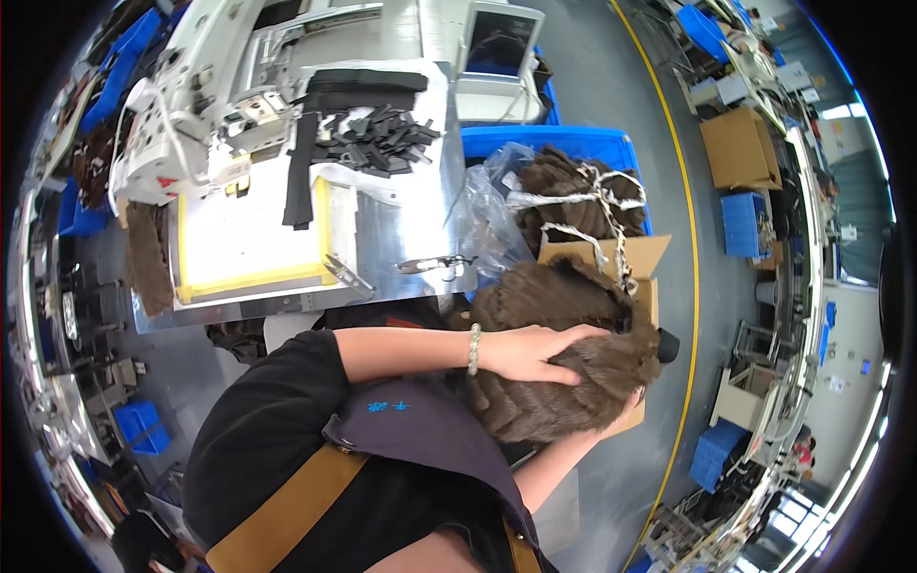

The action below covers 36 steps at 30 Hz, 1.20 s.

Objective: Attaching leather straps to fur components using an industrial sewing machine and organizing finished parts.

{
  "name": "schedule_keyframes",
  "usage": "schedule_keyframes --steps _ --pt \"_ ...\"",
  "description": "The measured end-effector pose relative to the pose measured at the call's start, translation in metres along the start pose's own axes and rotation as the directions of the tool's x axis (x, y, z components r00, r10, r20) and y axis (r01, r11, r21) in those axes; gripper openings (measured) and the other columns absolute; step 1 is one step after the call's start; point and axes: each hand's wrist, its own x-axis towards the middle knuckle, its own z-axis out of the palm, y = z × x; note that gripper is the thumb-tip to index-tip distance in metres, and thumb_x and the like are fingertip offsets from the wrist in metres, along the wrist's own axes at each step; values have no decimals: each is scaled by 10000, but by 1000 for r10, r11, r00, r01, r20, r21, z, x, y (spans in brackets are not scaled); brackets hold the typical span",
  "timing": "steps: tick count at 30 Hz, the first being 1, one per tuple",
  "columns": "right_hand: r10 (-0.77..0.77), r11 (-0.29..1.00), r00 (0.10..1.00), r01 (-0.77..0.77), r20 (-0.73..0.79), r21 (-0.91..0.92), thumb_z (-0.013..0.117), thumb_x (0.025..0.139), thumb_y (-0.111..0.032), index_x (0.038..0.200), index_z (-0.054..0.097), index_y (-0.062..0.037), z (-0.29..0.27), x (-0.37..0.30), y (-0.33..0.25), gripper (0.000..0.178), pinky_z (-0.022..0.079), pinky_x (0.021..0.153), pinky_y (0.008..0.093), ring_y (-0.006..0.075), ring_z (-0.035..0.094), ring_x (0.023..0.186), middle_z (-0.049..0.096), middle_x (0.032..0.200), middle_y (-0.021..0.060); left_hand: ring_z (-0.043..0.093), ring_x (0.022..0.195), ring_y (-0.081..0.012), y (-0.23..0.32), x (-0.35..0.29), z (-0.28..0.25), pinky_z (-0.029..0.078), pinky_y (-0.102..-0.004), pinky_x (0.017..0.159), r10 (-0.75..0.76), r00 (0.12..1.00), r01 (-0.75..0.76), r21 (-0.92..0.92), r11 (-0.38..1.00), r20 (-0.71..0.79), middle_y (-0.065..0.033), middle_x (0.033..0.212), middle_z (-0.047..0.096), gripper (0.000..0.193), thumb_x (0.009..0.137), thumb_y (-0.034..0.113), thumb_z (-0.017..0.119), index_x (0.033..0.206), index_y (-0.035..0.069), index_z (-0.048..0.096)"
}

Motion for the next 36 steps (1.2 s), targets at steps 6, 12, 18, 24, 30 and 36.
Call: schedule_keyframes --steps 6,12,18,24,30,36 --pt "-103 908 916 245 388 -339 711 677 -125 1352 348 7 62 42 35 778 364 999 377 265 484 1143 486 1248 143 545 1115 -335 -3 -81 -21 419 -354 935 5 918 32 87 996 -398 -249 1232 514 1093 711 402 754 1429 15 27" --pt "183 971 782 -50 595 -234 669 712 41 1377 334 -23 180 27 104 747 364 993 327 214 461 1181 475 1290 100 368 1293 -348 -37 -170 -36 311 -382 1049 91 667 210 304 929 -739 -239 1421 303 1122 690 357 778 1446 24 19" --pt "136 944 491 201 860 -264 678 774 -42 1323 401 -36 267 7 188 615 379 973 306 193 465 1158 445 1292 123 311 1330 -273 -61 -225 -36 277 -351 1070 27 328 178 90 980 -944 -192 1467 246 921 800 181 692 1459 57 61" --pt "90 931 422 285 902 -227 684 792 -101 1304 392 -9 306 4 247 597 407 939 306 220 526 1104 539 1188 162 247 1362 -274 -52 -242 -71 233 -345 1087 -11 203 311 54 949 -979 -182 1474 234 779 859 175 616 1448 29 128" --pt "71 726 463 583 883 -364 750 728 -170 1413 196 5 282 9 286 898 361 1004 344 287 454 1199 443 1295 233 277 1327 -333 -79 -258 -84 249 -371 1082 -85 218 532 45 845 -972 -226 1420 287 744 878 206 588 1434 -1 139" --pt "119 882 439 365 890 -298 739 690 -25 1443 89 -29 264 1 276 994 341 1022 330 274 422 1211 408 1314 219 299 1314 -339 -88 -255 -84 266 -373 1071 2 188 547 106 830 -982 -229 1404 304 708 887 187 574 1424 -19 161"
